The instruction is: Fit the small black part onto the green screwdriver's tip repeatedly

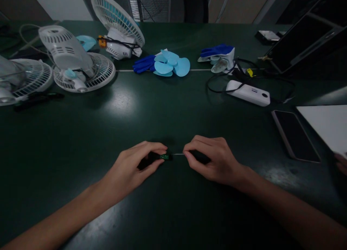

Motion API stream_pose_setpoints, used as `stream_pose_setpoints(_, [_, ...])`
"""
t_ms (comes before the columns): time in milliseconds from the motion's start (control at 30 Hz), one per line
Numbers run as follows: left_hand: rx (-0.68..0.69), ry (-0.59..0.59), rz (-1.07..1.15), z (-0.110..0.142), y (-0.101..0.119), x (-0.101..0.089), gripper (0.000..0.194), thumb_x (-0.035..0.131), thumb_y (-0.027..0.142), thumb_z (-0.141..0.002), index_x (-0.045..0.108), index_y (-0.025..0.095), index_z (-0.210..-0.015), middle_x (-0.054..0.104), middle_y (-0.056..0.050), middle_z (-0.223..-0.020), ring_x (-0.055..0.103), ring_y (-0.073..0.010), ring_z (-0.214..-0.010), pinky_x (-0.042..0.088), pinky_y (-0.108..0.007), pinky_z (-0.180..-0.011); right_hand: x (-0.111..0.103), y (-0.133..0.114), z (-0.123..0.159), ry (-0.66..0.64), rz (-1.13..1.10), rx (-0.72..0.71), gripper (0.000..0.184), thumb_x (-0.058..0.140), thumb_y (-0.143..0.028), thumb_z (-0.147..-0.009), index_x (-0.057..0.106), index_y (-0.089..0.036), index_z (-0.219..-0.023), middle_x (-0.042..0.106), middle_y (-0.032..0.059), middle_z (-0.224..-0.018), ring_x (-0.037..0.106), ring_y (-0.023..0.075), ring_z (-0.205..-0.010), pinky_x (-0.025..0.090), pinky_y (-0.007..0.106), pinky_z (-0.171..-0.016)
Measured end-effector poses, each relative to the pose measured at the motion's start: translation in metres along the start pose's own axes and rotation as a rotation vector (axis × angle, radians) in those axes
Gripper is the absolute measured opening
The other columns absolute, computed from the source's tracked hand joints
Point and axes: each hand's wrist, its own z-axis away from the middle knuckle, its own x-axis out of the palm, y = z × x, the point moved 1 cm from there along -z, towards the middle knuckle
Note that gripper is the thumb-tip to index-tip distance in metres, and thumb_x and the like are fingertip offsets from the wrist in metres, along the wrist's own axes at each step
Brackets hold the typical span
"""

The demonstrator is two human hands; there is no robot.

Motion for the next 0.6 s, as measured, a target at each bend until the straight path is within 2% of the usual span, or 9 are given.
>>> stream_pose_setpoints(100, [-0.052, -0.020, 0.011, -0.004, 0.002, 0.000, 0.033, 0.065, 0.023, -0.093, 0.060, 0.029, -0.125, 0.067, 0.000, -0.110, 0.064, -0.0128, -0.090, 0.053, -0.023, -0.075, 0.003, -0.001, 0.002, -0.030, 0.050, -0.035, 0.010, 0.059, -0.020, -0.092, 0.068, -0.018, -0.097, 0.062, -0.0016, -0.079, 0.052, 0.0084, -0.063, 0.036, 0.026, -0.056])
stream_pose_setpoints(267, [-0.053, -0.058, 0.023, -0.010, 0.007, -0.003, 0.019, 0.066, 0.024, -0.094, 0.070, 0.025, -0.112, 0.066, -0.002, -0.107, 0.061, -0.0155, -0.099, 0.050, -0.027, -0.082, 0.005, -0.001, 0.003, -0.043, 0.064, -0.061, 0.010, 0.059, -0.020, -0.093, 0.067, -0.019, -0.099, 0.062, -0.0016, -0.081, 0.053, 0.0088, -0.064, 0.036, 0.026, -0.056])
stream_pose_setpoints(433, [-0.064, -0.054, 0.038, -0.010, 0.006, -0.003, 0.019, 0.066, 0.025, -0.094, 0.070, 0.026, -0.113, 0.064, -0.001, -0.105, 0.059, -0.0149, -0.098, 0.049, -0.028, -0.081, 0.005, -0.003, 0.001, -0.063, 0.079, -0.063, 0.010, 0.058, -0.020, -0.094, 0.067, -0.019, -0.098, 0.062, -0.0017, -0.081, 0.053, 0.0089, -0.064, 0.036, 0.026, -0.056])
stream_pose_setpoints(600, [-0.051, -0.070, 0.036, -0.009, 0.004, -0.003, 0.019, 0.064, 0.027, -0.095, 0.070, 0.030, -0.113, 0.063, 0.001, -0.106, 0.058, -0.0139, -0.098, 0.048, -0.028, -0.082, 0.006, -0.011, -0.008, 0.059, -0.103, -0.027, 0.010, 0.059, -0.018, -0.094, 0.067, -0.017, -0.100, 0.066, 0.0004, -0.085, 0.059, 0.0091, -0.071, 0.043, 0.024, -0.062])
